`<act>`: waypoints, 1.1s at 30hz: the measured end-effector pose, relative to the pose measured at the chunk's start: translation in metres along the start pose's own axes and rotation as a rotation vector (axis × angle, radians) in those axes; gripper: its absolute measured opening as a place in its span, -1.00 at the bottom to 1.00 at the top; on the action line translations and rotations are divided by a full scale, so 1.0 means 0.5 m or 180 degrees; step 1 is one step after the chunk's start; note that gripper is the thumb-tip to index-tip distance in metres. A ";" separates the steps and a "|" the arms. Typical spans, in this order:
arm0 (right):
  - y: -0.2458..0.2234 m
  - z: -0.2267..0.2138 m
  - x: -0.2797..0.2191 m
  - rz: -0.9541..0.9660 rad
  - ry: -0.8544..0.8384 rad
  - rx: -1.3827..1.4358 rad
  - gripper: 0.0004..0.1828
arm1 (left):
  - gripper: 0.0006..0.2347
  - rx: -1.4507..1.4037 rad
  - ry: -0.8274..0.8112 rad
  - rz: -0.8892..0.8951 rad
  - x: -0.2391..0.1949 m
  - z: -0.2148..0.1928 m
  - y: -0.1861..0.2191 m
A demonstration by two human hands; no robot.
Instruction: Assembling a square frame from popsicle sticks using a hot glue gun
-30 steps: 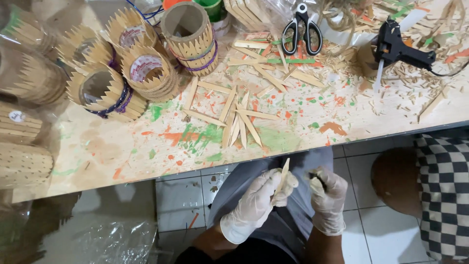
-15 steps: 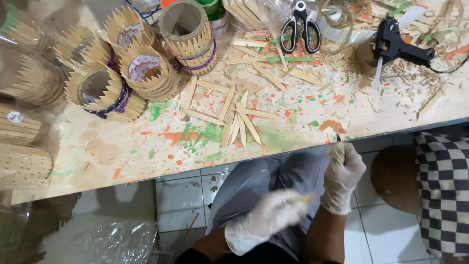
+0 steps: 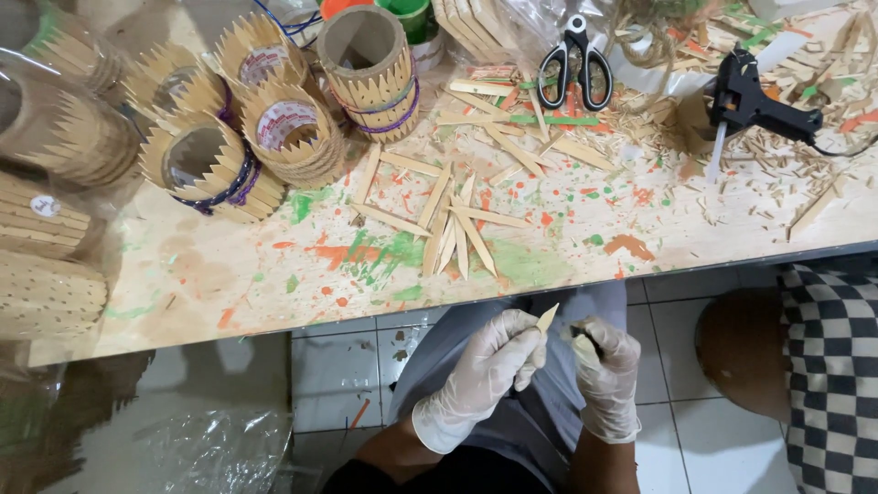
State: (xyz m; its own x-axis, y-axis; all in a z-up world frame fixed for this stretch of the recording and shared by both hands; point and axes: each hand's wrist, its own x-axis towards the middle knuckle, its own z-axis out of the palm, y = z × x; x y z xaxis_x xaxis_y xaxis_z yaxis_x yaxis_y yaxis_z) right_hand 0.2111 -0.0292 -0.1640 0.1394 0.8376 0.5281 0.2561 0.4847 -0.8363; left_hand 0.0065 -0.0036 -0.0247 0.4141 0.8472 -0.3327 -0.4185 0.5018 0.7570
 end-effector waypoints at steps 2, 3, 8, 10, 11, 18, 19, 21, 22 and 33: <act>0.036 -0.010 -0.029 0.0573 0.0330 0.0750 -0.71 | -0.93 0.1366 0.0319 0.1303 0.010 -0.014 -0.006; 0.142 -0.081 -0.041 0.0559 0.0286 0.0793 -0.71 | -0.93 0.1374 0.0372 0.1337 0.017 -0.025 0.002; 0.297 -0.167 -0.094 0.3144 -0.0843 0.6154 -0.35 | -0.87 0.3009 0.1251 0.2182 0.051 -0.053 0.105; 0.302 -0.156 -0.102 0.3011 -0.0610 0.5175 -0.41 | -0.85 0.3211 0.1541 0.1813 0.105 -0.089 0.103; 0.304 -0.151 -0.107 0.2785 -0.0330 0.4199 -0.43 | -0.81 0.3394 0.1762 0.1410 0.132 -0.107 0.103; 0.373 -0.208 -0.091 0.2982 -0.1572 0.6226 -0.15 | -0.37 0.7333 0.2434 0.1461 0.214 -0.319 0.117; 0.398 -0.217 -0.108 0.3156 -0.1282 0.6321 -0.23 | -0.58 0.7165 0.2893 0.2004 0.223 -0.343 0.128; 0.428 -0.228 -0.123 0.3332 -0.1002 0.6413 -0.30 | -0.74 0.6954 0.3358 0.2540 0.229 -0.377 0.146; 0.432 -0.230 -0.123 0.3431 -0.1199 0.6482 -0.24 | -0.82 0.7431 0.3100 0.2470 0.226 -0.386 0.153; 0.452 -0.227 -0.185 0.2287 0.0618 0.2113 -0.62 | -0.64 0.7774 0.1679 0.2733 0.239 -0.378 0.244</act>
State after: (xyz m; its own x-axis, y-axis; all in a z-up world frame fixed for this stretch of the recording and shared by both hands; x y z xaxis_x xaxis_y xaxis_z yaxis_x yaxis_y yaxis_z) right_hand 0.3645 -0.0258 -0.3853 0.2205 0.9604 -0.1704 -0.5289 -0.0291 -0.8482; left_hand -0.1480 0.1919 -0.0785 0.4694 0.7863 0.4018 0.8716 -0.3396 -0.3536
